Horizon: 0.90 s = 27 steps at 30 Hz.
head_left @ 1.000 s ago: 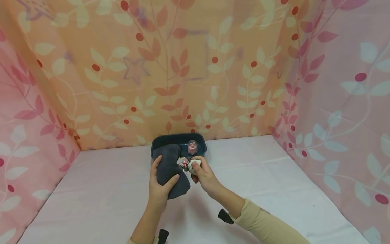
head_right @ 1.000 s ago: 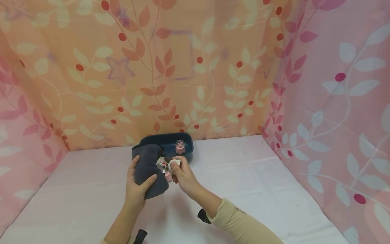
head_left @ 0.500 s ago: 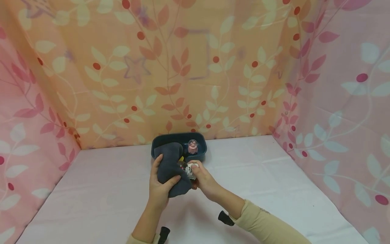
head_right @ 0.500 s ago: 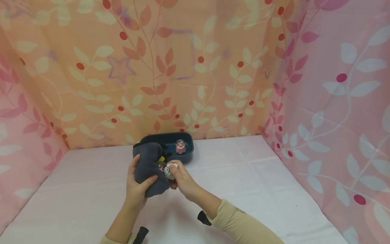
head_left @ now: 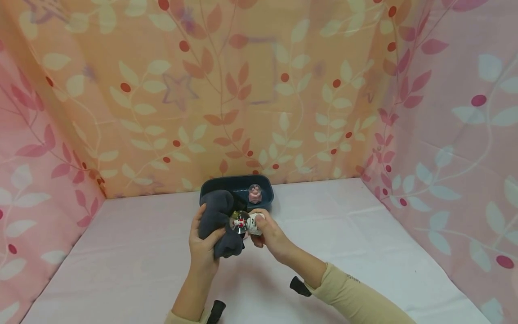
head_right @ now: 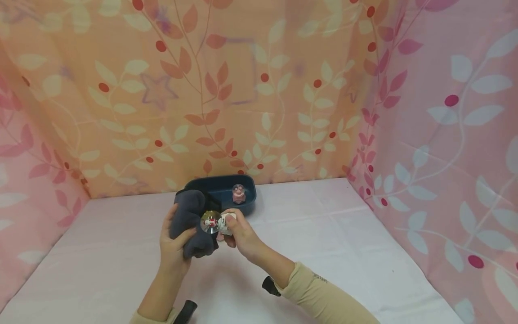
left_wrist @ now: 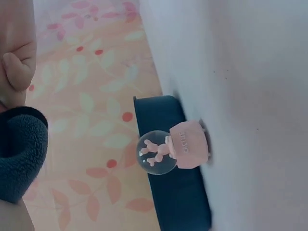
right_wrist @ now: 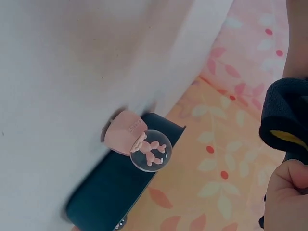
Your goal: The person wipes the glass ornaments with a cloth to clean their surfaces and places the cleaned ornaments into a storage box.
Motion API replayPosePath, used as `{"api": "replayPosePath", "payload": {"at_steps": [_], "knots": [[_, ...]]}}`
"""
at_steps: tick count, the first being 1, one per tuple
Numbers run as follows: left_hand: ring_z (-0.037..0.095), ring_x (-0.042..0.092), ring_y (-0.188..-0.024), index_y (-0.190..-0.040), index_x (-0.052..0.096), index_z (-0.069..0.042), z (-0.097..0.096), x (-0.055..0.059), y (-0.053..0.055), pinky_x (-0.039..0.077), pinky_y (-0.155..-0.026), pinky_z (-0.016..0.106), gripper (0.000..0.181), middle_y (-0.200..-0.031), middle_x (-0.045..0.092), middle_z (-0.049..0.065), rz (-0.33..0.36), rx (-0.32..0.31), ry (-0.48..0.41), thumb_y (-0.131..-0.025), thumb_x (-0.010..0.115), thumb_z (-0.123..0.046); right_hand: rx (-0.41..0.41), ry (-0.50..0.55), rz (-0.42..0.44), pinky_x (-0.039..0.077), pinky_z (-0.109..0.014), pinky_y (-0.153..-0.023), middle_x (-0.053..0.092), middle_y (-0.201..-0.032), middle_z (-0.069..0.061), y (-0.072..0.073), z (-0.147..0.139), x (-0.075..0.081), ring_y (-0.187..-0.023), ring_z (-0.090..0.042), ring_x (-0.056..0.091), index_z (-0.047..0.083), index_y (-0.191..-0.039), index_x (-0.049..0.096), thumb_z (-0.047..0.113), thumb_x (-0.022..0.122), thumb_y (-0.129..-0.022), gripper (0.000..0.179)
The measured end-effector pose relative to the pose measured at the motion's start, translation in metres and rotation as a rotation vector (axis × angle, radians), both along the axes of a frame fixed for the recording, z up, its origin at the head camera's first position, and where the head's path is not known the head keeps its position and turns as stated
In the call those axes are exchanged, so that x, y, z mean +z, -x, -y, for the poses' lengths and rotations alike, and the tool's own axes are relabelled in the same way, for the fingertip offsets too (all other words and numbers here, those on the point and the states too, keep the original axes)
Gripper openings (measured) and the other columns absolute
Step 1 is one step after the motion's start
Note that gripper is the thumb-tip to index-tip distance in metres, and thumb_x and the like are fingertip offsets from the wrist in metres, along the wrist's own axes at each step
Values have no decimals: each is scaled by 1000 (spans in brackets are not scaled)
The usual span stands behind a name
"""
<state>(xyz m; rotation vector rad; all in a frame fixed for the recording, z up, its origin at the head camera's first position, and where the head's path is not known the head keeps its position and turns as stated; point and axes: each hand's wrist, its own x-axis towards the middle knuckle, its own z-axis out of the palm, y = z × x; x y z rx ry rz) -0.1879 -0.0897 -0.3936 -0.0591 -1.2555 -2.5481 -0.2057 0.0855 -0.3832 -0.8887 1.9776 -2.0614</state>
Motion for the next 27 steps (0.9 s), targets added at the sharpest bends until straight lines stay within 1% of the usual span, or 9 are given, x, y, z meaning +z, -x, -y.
{"api": "replayPosePath", "payload": {"at_steps": [2,4,7,12,15,17,21,24,27], "knots": [[22,48,-106,-135,51,-21,2,1,0,53,-73,25,72,-132,38,8,12,-22,7,-77,52,23,-7,-3,-10,34,-20,-54,46,-83,-6,0,0,0,-61,-11,40,-4,-122,31,51,31,-103,58],[22,49,-106,-139,46,-21,4,2,0,53,-75,26,72,-133,37,8,2,-52,19,-79,52,21,-14,-7,-20,34,-20,-55,46,-84,-5,1,-1,0,-61,-11,39,-3,-122,32,51,32,-103,57],[22,50,-105,-143,40,-20,9,4,-2,53,-77,26,72,-135,34,7,-29,-87,36,-83,53,17,-31,-14,-45,34,-20,-55,45,-83,-7,2,-2,0,-62,-11,39,-3,-121,33,51,35,-103,57],[20,50,-104,-143,38,-21,15,5,-6,53,-79,25,72,-136,32,7,-86,-106,61,-83,54,16,-75,-45,-85,33,-21,-55,45,-79,-5,3,-5,2,-63,-12,39,-2,-121,35,53,38,-101,58],[20,51,-104,-143,38,-22,15,6,-7,53,-79,25,73,-136,32,8,-117,-107,70,-83,55,17,-81,-47,-98,32,-22,-54,45,-79,-4,3,-7,2,-63,-12,39,-2,-122,35,52,38,-101,58],[21,51,-105,-142,40,-23,15,6,-8,53,-79,26,72,-136,32,8,-127,-105,76,-84,55,16,-76,-39,-112,31,-22,-54,44,-79,-4,3,-7,3,-63,-12,39,-3,-121,35,50,38,-102,57],[22,49,-107,-138,50,-29,14,5,-10,53,-78,26,66,-134,33,9,-127,-104,100,-87,59,12,-73,-19,-163,30,-22,-52,44,-78,-4,3,-8,3,-62,-11,38,-4,-120,35,46,39,-103,53],[20,52,-107,-136,55,-30,12,4,-11,54,-77,26,63,-132,36,9,-156,-122,139,-88,59,11,-74,-17,-189,30,-21,-52,44,-77,-3,4,-8,2,-61,-10,38,-4,-120,35,44,40,-103,52],[18,56,-105,-137,53,-29,10,3,-12,54,-78,26,62,-131,39,10,-207,-159,187,-89,59,11,-66,-40,-197,31,-20,-54,43,-79,-3,3,-8,2,-63,-11,38,-3,-121,34,47,40,-103,53]]}}
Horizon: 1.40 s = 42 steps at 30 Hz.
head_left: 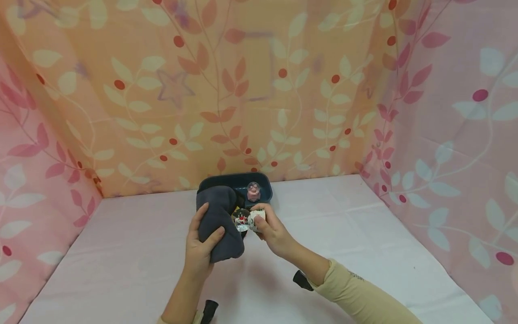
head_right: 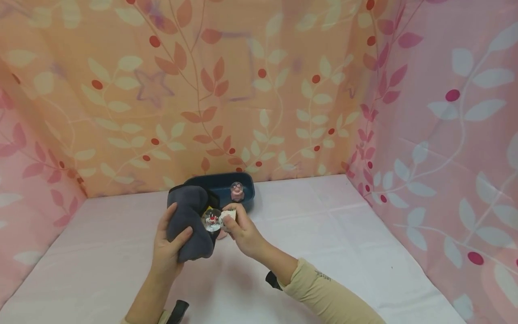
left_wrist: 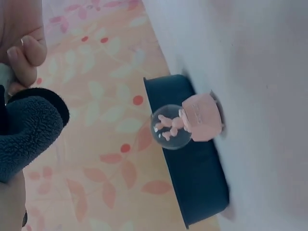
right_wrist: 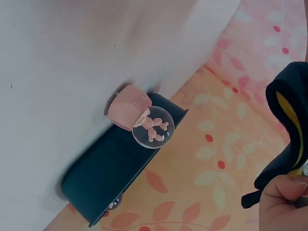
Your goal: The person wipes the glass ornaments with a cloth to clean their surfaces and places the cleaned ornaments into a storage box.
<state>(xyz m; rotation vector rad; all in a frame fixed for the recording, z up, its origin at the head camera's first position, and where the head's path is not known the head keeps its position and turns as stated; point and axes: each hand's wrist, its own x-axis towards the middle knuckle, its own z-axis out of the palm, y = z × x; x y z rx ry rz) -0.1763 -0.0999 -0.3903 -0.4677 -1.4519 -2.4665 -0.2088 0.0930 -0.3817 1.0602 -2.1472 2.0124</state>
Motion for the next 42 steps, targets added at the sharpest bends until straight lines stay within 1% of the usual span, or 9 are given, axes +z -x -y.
{"api": "replayPosePath", "payload": {"at_steps": [5,10,17,22,28,30,33,38,42], "knots": [[17,59,-102,-137,50,-29,-5,-2,1,54,-80,27,64,-129,40,11,-49,-58,48,-87,62,9,29,-76,-20,34,-21,-56,42,-80,-1,-2,3,-1,-65,-10,39,-1,-121,35,48,40,-102,53],[18,60,-97,-133,52,-30,-9,-5,3,55,-77,27,63,-126,42,12,-54,-72,19,-85,61,9,89,-80,27,35,-20,-59,41,-85,-2,-3,6,-2,-69,-11,39,-3,-119,34,49,39,-102,55],[18,59,-96,-127,58,-27,-10,-11,4,55,-74,28,58,-123,42,12,-31,0,-91,-87,57,15,95,-41,143,30,-19,-52,42,-77,-2,2,7,-3,-58,-9,35,-5,-117,36,56,39,-100,63],[16,58,-98,-127,58,-24,-10,-12,6,55,-72,26,55,-123,46,10,-57,47,-113,-88,58,14,56,-26,143,34,-20,-52,45,-76,-3,4,6,-3,-57,-11,39,-5,-116,39,56,36,-100,62],[19,55,-101,-125,58,-25,-6,-7,4,55,-74,26,59,-125,43,10,58,128,-120,-85,55,19,30,-16,136,33,-20,-52,46,-75,-4,6,2,1,-57,-11,39,-5,-119,39,50,38,-102,58],[20,55,-102,-124,58,-26,-3,-4,2,55,-74,27,59,-126,41,10,93,119,-149,-85,54,18,26,-20,137,33,-20,-52,46,-76,-4,6,0,1,-58,-11,39,-5,-119,39,48,39,-102,56],[21,55,-102,-123,60,-27,1,-2,0,55,-76,28,58,-126,39,11,81,76,-172,-85,56,17,20,-29,125,32,-20,-52,46,-76,-4,7,-1,2,-58,-11,39,-6,-119,40,45,40,-103,53],[20,54,-104,-124,61,-31,-4,-5,0,54,-78,28,58,-126,40,10,17,-35,-88,-85,63,12,14,-59,147,32,-19,-52,47,-83,-3,8,0,4,-62,-12,40,-5,-119,42,48,45,-101,56],[21,54,-105,-127,56,-32,-13,-6,2,54,-79,29,59,-127,40,10,77,-18,-55,-87,60,12,20,-80,233,31,-19,-52,47,-88,-3,8,2,6,-61,-11,37,-4,-128,38,44,48,-100,56]]}}
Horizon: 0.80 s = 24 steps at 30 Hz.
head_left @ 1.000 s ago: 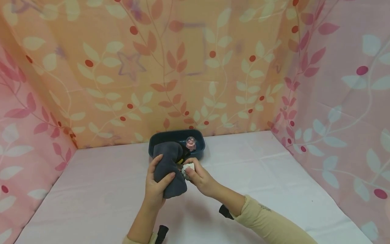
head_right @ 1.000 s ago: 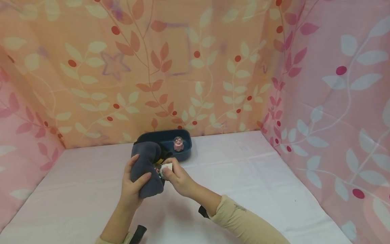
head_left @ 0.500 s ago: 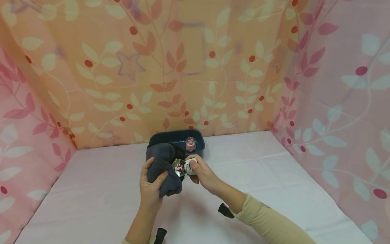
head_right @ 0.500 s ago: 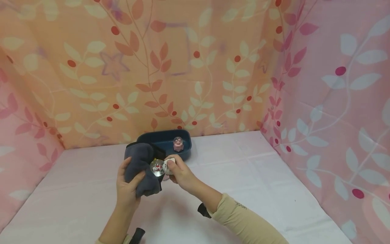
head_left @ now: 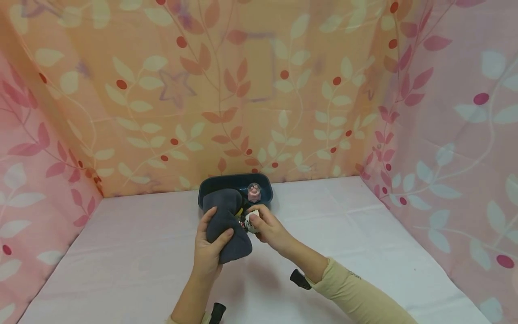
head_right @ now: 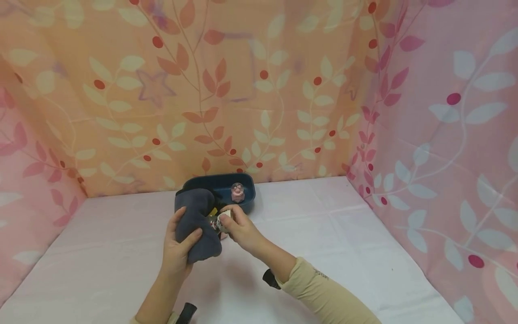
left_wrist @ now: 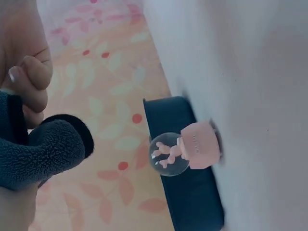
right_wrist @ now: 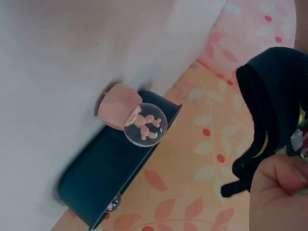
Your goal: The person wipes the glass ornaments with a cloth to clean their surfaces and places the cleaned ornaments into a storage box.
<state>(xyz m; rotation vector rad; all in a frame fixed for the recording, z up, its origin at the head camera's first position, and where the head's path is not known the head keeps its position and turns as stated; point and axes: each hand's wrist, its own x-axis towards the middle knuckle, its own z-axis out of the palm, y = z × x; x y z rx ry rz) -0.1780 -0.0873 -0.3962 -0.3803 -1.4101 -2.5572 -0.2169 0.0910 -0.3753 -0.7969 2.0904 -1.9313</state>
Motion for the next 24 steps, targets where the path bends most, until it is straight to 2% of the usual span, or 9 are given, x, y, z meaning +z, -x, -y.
{"api": "replayPosePath", "payload": {"at_steps": [4,8,11,15,20,24], "knots": [[21,55,-105,-130,51,-29,-6,1,2,55,-77,28,58,-130,37,10,105,76,-55,-89,55,13,26,46,117,30,-21,-52,47,-94,-4,-1,0,3,-62,-11,36,-3,-135,28,21,55,-97,53],[21,54,-105,-132,47,-26,-8,1,3,55,-77,27,57,-133,35,10,152,132,-100,-90,52,13,50,105,162,33,-22,-54,52,-99,-5,0,1,4,-65,-12,40,-6,-134,29,9,61,-92,54],[20,55,-105,-132,48,-24,-9,2,3,55,-77,27,56,-134,36,9,168,160,-138,-90,51,13,50,149,184,35,-22,-55,56,-100,-5,0,3,4,-67,-12,43,-7,-130,34,11,65,-91,53],[20,55,-105,-131,48,-23,-10,2,1,55,-76,26,56,-133,37,9,171,178,-162,-90,50,14,2,158,178,37,-22,-59,57,-100,-3,1,5,3,-71,-14,45,-6,-127,39,16,71,-89,54],[21,54,-106,-127,52,-22,-9,3,1,55,-75,27,58,-131,38,10,173,220,-132,-86,53,18,-63,144,154,43,-29,-76,55,-109,-4,3,5,2,-90,-15,51,-3,-132,39,14,68,-90,54],[22,51,-109,-130,50,-22,-4,5,0,55,-78,27,56,-133,36,10,174,236,-100,-88,55,15,-78,190,190,47,-32,-85,56,-114,-5,5,4,3,-99,-17,56,-4,-133,37,14,62,-92,51]]}}
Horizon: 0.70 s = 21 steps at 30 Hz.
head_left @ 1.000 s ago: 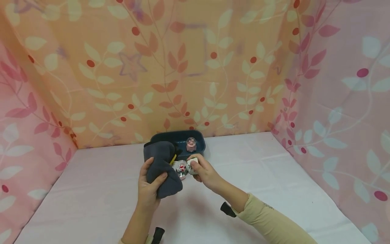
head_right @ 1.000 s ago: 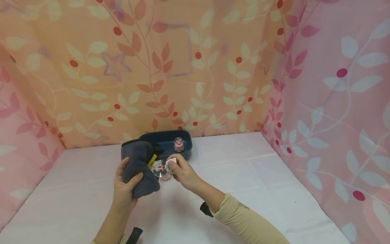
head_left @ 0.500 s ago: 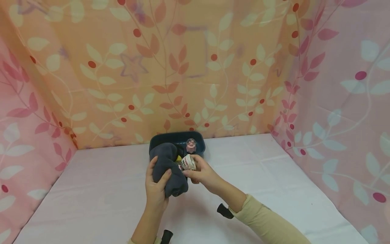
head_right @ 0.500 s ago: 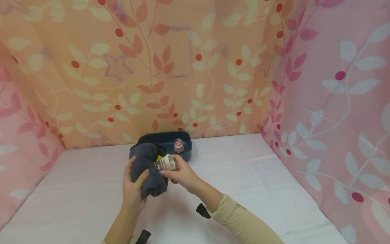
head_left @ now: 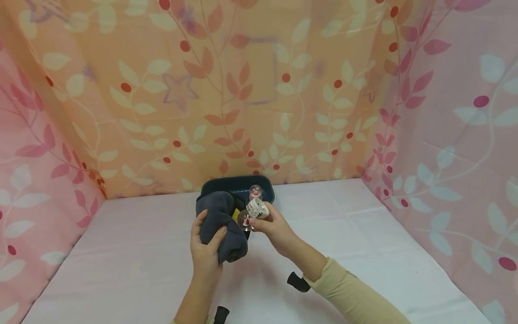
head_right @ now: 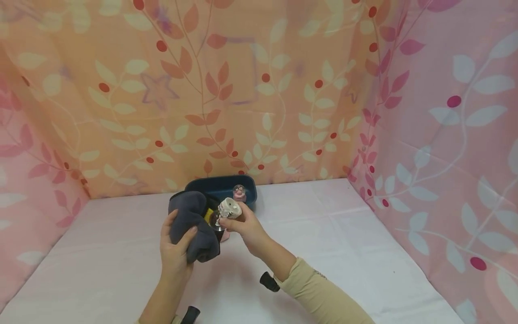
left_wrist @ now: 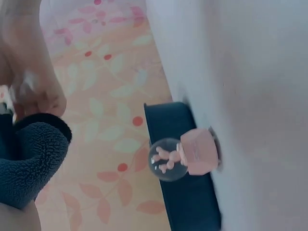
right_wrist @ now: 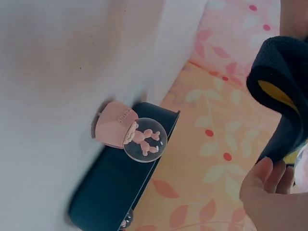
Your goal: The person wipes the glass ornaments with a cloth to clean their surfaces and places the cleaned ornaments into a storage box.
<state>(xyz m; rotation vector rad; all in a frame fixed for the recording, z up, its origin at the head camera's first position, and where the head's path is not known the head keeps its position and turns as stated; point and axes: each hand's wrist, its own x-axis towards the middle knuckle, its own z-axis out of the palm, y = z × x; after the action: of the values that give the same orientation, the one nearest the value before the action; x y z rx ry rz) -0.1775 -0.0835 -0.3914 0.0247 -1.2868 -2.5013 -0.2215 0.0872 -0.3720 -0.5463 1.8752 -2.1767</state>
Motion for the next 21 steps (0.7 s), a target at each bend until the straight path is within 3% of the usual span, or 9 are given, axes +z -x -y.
{"api": "replayPosePath", "payload": {"at_steps": [7,15,21], "knots": [[23,53,-105,-133,46,-21,10,1,-1,55,-77,27,54,-130,38,10,-45,-6,9,-90,55,11,42,112,93,51,-32,-75,58,-105,-6,1,-6,5,-91,-20,59,-1,-130,35,17,52,-93,44],[21,55,-104,-132,49,-22,6,2,-4,55,-77,27,57,-126,42,10,-176,-30,74,-88,59,13,108,47,105,55,-28,-64,58,-92,-8,-4,-6,10,-77,-17,61,-4,-118,45,28,51,-100,37],[22,50,-110,-134,48,-25,3,2,-3,53,-81,25,61,-130,38,10,-152,-38,217,-87,64,9,104,-135,135,39,-23,-55,58,-86,-5,-5,-4,14,-63,-15,48,-8,-113,50,28,47,-102,37]]}}
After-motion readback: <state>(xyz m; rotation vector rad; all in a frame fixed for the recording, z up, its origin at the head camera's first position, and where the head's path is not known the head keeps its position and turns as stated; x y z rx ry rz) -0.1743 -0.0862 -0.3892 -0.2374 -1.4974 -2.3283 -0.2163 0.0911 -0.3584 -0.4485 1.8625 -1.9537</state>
